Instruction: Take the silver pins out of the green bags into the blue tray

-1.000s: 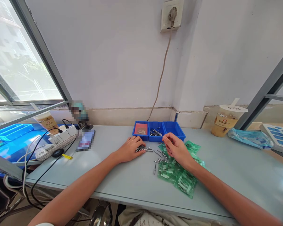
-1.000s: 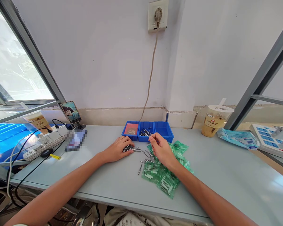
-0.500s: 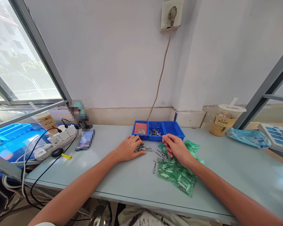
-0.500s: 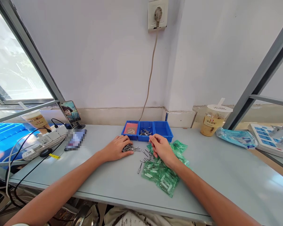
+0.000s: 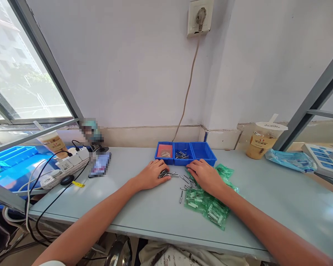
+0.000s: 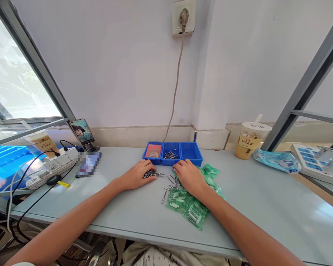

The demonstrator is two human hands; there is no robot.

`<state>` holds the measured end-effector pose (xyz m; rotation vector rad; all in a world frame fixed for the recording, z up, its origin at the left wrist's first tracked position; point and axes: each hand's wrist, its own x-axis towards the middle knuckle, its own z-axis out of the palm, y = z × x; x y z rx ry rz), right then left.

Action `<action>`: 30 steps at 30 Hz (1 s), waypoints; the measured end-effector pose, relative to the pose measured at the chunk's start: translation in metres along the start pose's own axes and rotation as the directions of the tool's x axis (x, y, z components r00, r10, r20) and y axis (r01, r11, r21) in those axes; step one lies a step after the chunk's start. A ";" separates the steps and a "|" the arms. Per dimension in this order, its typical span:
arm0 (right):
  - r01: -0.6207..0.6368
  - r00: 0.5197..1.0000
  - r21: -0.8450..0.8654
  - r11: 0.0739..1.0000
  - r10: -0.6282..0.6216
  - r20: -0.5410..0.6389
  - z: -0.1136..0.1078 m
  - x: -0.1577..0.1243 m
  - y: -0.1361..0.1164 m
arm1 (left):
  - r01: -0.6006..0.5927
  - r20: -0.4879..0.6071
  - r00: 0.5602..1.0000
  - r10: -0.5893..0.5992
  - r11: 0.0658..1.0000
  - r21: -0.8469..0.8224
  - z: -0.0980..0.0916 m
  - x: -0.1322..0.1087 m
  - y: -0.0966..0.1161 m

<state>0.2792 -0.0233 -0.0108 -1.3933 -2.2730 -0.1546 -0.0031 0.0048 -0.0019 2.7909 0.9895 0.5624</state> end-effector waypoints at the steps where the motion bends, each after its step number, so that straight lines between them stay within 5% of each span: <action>1: 0.012 1.000 -0.051 0.999 -0.011 0.029 0.000 0.000 0.000 | 0.001 0.000 1.000 -0.001 1.000 -0.007 0.000 0.000 0.000; 9: 0.030 0.990 -0.254 0.967 0.006 0.142 0.000 0.003 -0.003 | 0.001 0.003 1.000 -0.001 1.000 -0.031 0.003 0.001 0.001; 30: 0.293 0.956 -0.230 0.928 -0.285 0.067 0.007 0.004 0.006 | -0.010 0.002 1.000 0.010 1.000 -0.029 0.005 0.001 0.000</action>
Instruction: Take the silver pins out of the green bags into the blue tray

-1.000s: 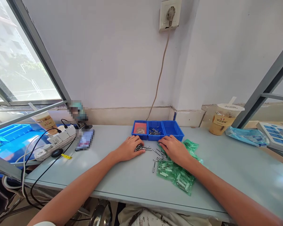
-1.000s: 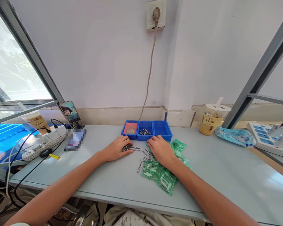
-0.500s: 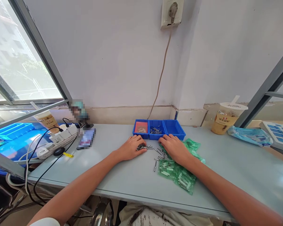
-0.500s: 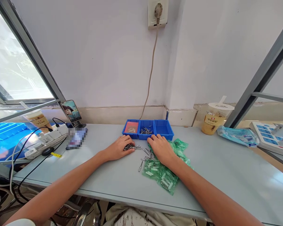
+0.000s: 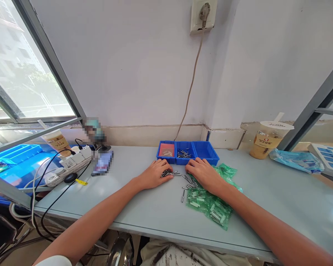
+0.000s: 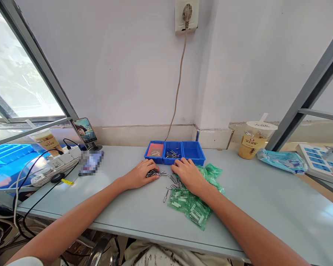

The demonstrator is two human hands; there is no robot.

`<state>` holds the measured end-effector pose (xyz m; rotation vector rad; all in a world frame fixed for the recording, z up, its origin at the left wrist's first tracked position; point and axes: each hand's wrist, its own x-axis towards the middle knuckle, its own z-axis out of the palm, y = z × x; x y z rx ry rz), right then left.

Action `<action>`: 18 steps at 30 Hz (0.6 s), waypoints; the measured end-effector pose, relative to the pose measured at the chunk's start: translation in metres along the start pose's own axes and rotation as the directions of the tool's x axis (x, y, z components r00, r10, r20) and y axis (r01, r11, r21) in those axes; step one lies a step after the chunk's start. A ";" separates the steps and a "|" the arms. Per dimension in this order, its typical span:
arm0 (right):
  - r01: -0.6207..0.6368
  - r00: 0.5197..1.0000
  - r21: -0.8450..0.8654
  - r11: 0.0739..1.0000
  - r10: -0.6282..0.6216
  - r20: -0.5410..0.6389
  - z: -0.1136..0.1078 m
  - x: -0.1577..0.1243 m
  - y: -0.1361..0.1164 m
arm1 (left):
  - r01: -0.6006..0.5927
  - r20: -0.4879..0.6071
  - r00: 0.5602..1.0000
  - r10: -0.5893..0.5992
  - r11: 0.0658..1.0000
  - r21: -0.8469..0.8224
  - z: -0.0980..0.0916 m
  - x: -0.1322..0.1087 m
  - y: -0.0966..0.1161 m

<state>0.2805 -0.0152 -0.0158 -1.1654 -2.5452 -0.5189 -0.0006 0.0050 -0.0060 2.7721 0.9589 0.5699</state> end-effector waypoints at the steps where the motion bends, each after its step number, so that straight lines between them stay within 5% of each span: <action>1: 0.005 1.000 -0.006 1.000 -0.005 -0.005 0.000 0.000 0.000 | 0.000 0.001 1.000 0.000 1.000 -0.001 0.000 0.000 0.000; 8: -0.054 0.998 -0.030 0.998 0.053 -0.018 -0.005 0.003 -0.005 | -0.008 -0.003 1.000 0.008 1.000 -0.015 0.000 0.000 0.000; 12: -0.139 0.986 0.250 0.958 0.158 -0.057 -0.011 0.004 -0.006 | -0.001 0.005 1.000 0.001 1.000 -0.007 -0.002 0.000 0.001; 18: -0.362 0.867 0.756 0.545 0.494 0.059 -0.012 0.004 -0.005 | 0.010 0.013 1.000 -0.011 1.000 0.027 -0.003 -0.001 0.002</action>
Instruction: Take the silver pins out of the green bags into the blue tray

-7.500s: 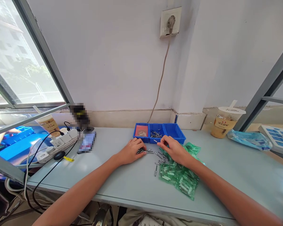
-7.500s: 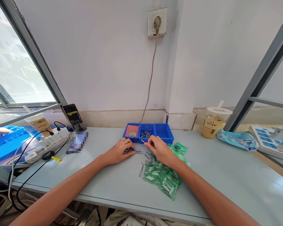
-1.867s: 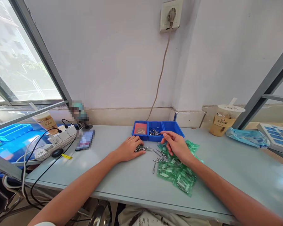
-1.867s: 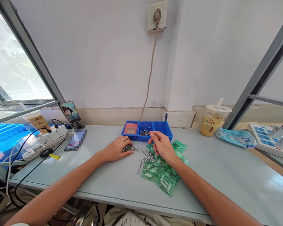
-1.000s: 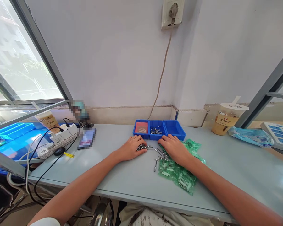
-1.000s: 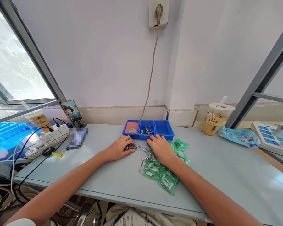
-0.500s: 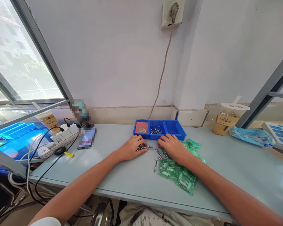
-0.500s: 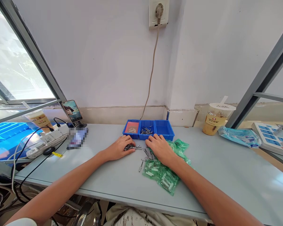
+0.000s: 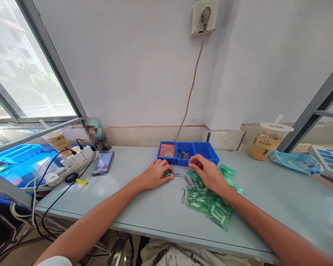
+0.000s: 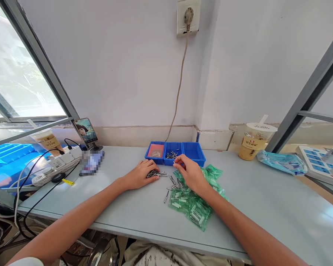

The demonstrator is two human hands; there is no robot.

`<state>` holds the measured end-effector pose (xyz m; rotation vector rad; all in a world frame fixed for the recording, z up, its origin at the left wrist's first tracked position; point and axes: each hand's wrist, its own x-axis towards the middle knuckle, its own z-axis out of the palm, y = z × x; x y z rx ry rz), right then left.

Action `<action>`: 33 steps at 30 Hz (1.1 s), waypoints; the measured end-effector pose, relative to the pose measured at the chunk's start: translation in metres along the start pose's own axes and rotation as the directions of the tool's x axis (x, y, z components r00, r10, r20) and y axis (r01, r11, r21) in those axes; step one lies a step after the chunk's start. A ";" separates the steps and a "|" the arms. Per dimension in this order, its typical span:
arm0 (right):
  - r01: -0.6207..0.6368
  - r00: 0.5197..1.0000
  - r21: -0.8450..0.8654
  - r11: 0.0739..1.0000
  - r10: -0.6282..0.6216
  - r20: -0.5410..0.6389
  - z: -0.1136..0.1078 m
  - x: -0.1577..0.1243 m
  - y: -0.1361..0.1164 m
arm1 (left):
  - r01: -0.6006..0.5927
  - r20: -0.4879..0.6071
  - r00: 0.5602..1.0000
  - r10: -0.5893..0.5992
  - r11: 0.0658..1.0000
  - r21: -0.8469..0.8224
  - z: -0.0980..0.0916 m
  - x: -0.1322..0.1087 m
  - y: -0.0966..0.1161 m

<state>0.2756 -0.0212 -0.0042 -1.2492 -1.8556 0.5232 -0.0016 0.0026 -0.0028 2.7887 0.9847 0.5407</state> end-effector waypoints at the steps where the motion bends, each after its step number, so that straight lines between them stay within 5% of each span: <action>1: -0.045 0.999 0.080 0.996 0.045 -0.007 0.000 0.000 0.000 | 0.000 -0.001 1.000 0.000 1.000 0.005 0.000 0.000 0.000; 7: -0.148 0.988 0.369 0.918 0.151 0.021 -0.003 -0.001 -0.007 | -0.003 0.004 1.000 0.002 0.999 0.039 -0.002 -0.001 0.001; 33: -0.188 0.982 0.496 0.848 0.173 0.077 0.005 -0.002 0.004 | 0.049 0.006 0.999 -0.049 0.996 -0.075 0.003 -0.002 -0.005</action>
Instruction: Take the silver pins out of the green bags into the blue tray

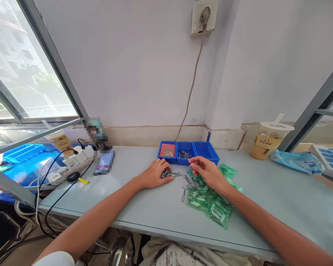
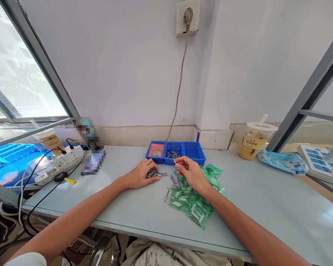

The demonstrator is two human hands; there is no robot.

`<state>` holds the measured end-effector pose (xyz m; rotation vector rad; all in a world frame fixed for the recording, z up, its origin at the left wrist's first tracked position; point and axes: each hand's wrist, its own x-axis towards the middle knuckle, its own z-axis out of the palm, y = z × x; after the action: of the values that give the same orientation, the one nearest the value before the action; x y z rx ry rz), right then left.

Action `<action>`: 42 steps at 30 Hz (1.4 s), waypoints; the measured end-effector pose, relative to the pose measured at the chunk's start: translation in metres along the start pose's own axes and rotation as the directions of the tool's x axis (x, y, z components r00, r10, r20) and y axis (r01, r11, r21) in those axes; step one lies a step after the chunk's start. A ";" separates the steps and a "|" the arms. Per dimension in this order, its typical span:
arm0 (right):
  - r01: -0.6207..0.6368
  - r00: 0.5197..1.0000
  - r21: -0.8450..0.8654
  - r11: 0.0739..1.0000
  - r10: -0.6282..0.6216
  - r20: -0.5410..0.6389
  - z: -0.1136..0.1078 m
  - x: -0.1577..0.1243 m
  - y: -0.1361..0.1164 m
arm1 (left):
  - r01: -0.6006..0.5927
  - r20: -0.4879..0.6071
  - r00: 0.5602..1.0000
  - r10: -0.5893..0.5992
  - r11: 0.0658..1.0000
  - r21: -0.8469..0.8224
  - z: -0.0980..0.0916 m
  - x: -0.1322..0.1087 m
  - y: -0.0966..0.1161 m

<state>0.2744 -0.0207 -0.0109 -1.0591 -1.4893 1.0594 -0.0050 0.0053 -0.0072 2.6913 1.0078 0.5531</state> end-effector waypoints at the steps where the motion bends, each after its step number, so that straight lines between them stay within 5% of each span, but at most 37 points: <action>1: -0.006 1.000 0.013 1.000 0.006 0.000 0.000 0.000 0.000 | -0.003 -0.004 1.000 0.003 1.000 -0.004 0.000 0.000 0.000; 42: -0.066 0.997 0.134 0.989 0.062 0.034 0.007 -0.010 -0.021 | -0.071 -0.025 0.997 0.071 0.997 0.002 0.001 0.003 0.002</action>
<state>0.2665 -0.0361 0.0060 -1.0054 -1.3944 1.2089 -0.0011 0.0055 -0.0062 2.7365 0.9217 0.6016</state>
